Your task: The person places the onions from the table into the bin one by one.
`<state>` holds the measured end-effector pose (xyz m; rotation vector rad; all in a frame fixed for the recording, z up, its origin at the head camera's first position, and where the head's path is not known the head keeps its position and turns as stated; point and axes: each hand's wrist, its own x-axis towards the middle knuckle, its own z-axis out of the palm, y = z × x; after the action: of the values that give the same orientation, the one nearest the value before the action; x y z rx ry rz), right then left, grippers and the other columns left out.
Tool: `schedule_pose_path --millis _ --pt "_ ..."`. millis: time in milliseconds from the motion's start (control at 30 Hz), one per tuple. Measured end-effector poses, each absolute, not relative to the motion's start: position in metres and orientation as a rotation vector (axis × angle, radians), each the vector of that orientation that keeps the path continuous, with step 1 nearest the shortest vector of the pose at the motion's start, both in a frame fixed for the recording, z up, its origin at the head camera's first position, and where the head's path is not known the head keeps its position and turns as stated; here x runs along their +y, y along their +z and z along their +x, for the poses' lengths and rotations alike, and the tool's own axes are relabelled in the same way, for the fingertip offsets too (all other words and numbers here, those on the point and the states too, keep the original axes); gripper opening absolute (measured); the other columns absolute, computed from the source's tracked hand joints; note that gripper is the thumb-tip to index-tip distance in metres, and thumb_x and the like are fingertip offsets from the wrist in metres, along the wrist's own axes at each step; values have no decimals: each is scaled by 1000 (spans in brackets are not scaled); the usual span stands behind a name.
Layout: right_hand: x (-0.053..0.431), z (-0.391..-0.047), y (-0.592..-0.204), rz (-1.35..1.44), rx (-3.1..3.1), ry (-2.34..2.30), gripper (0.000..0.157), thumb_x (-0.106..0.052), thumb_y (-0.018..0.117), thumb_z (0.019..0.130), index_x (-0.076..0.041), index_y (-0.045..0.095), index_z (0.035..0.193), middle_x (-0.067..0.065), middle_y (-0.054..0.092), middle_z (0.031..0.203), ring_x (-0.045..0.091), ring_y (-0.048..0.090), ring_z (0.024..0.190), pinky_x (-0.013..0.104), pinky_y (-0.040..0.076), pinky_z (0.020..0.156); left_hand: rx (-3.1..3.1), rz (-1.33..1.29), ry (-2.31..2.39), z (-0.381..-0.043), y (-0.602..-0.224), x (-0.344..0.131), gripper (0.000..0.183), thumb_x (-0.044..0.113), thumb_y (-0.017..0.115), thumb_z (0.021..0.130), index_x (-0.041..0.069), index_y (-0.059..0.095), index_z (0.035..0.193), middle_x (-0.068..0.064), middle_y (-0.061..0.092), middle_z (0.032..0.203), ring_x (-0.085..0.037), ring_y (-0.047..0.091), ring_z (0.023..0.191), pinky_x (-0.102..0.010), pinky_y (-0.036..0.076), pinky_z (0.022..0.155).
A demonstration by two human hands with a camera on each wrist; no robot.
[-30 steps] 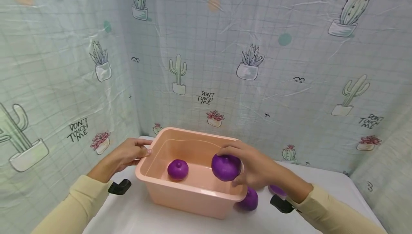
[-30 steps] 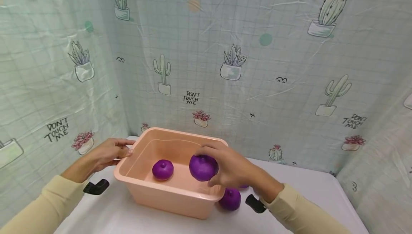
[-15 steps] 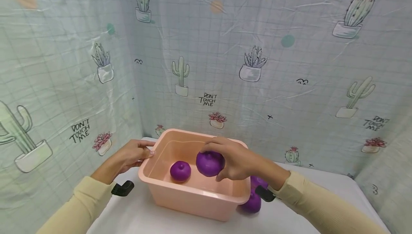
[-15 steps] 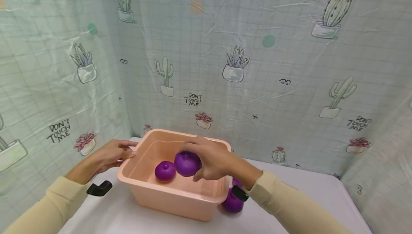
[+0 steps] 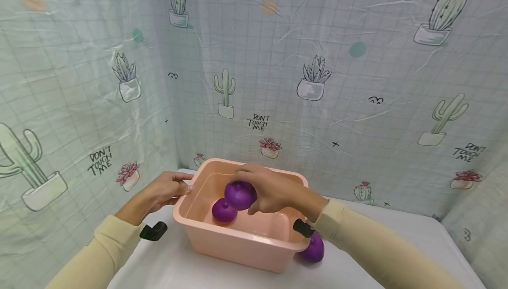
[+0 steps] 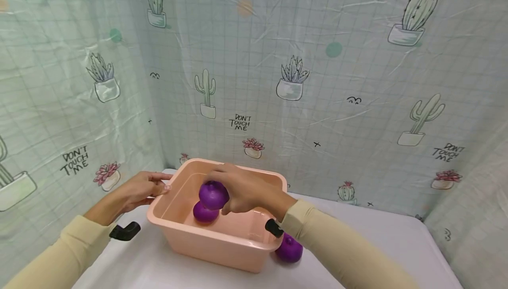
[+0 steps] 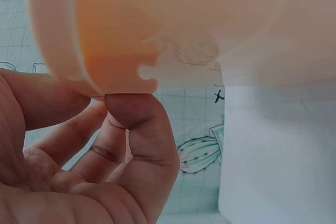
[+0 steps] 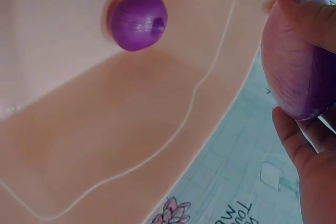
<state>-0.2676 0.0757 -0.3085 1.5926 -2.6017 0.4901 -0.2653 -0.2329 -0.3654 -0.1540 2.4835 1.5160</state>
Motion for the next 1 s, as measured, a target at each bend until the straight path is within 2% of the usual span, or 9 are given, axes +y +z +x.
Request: schedule_pose_path --millis 233,533,833,1000 --pt "55 -275 -321 1649 -2553 456 76 -9 88 56 -26 58 124 -10 56 122 7 52 111 23 46 97 2480 -154 1533 -264 -365 -233 56 21 66 92 4 50 143 -14 68 103 -21 66 87 -35 60 77" --pt "33 -281 -333 1693 -2553 310 80 -16 91 55 -29 58 126 -8 57 122 10 49 115 24 44 101 2467 -136 1558 -265 -369 -235 54 19 65 92 3 51 142 -14 69 104 -19 69 87 -35 61 77" --pt "21 -291 -347 1744 -2557 262 77 -22 92 56 -27 57 125 -9 55 124 9 50 113 22 46 96 2476 -150 1543 -265 -369 -235 55 19 66 92 2 50 142 -13 68 99 -19 67 85 -35 60 77" --pt "14 -295 -360 1843 -2529 297 76 -21 92 56 -22 59 124 -5 55 125 9 48 116 22 44 99 2465 -157 1556 -264 -367 -235 55 18 66 92 1 50 142 -13 69 100 -18 67 85 -35 60 77"
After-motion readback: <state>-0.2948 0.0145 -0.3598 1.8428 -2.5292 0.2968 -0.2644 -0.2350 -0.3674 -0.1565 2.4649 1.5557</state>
